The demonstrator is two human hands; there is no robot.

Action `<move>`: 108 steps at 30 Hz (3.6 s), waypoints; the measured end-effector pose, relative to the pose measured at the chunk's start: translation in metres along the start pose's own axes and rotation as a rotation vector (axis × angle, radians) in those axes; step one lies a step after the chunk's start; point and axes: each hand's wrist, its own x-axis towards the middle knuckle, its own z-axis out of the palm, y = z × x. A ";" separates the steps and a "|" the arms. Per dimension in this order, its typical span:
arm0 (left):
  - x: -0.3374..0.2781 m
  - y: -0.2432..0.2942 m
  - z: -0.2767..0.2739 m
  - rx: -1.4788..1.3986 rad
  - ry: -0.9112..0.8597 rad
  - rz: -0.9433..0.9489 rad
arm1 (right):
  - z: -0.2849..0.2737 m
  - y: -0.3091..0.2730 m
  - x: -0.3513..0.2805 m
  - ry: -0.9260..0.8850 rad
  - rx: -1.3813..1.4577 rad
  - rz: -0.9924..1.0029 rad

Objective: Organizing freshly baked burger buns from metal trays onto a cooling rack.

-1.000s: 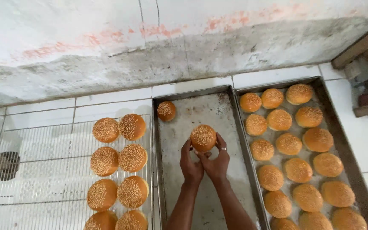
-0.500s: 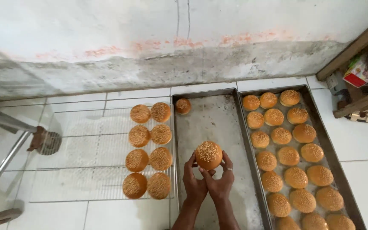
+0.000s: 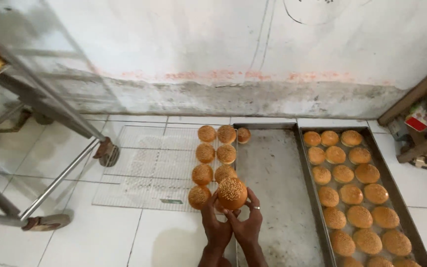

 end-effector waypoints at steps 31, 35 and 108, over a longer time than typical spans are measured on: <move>0.117 -0.180 -0.046 0.109 0.068 -0.125 | 0.182 0.001 0.091 -0.347 -0.258 -0.067; 0.160 -0.187 -0.030 0.112 0.052 -0.142 | 0.206 0.008 0.134 -0.335 -0.253 -0.244; -0.100 -0.016 0.057 -0.242 -0.449 -0.211 | -0.096 0.100 -0.017 -0.019 -0.477 0.219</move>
